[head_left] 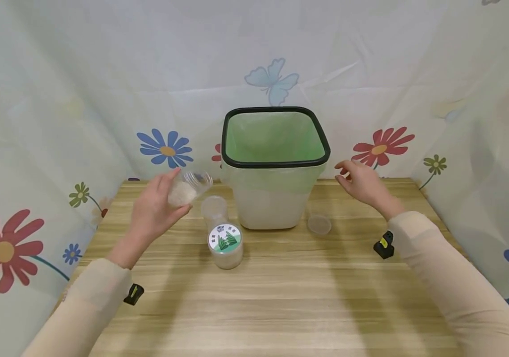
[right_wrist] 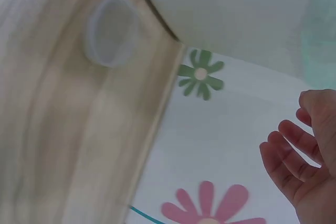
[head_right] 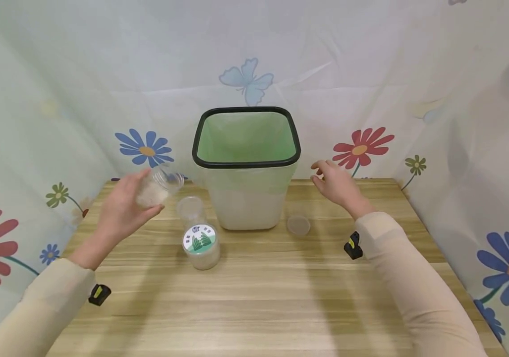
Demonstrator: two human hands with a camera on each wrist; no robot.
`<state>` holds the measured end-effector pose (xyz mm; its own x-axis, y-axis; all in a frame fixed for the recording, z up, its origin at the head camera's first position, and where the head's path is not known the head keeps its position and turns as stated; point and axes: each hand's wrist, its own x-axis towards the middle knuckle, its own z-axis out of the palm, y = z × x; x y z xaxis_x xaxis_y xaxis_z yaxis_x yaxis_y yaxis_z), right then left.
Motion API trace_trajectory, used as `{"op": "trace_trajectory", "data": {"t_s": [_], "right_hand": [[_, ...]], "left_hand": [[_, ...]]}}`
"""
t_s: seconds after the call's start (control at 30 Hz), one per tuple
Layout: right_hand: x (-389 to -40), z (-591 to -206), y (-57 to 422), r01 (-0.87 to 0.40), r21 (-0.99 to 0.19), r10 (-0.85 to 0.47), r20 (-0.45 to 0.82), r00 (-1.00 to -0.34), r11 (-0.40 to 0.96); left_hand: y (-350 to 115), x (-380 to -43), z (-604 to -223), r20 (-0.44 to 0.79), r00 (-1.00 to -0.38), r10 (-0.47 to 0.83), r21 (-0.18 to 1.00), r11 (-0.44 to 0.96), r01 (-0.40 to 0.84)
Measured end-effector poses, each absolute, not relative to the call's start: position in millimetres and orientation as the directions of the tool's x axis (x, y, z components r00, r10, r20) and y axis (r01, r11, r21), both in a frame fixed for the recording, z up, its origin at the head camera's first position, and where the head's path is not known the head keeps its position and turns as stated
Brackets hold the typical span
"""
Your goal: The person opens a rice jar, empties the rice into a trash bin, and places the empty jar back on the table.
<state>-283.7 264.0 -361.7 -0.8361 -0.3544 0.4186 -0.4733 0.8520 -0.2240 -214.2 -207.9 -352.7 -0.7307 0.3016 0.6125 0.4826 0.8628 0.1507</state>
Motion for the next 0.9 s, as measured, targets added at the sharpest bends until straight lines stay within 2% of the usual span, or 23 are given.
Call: {"op": "trace_trajectory", "data": {"t_s": [0.13, 0.4, 0.9], "right_hand": [[-285, -341, 265, -0.451, -0.216, -0.344, 0.397, -0.851, 0.866], [-287, -307, 263, -0.438, -0.191, -0.355, 0.351, -0.866, 0.879], [-292, -264, 253, -0.380, -0.217, -0.328, 0.243, -0.913, 0.899]], "left_hand": [[-210, -221, -344, 0.628, -0.717, 0.303, 0.141, 0.861, 0.488], [-210, -231, -328, 0.687, -0.647, 0.331, 0.090, 0.845, 0.528], [-204, -240, -300, 0.675, -0.658, 0.335, 0.085, 0.850, 0.520]]}}
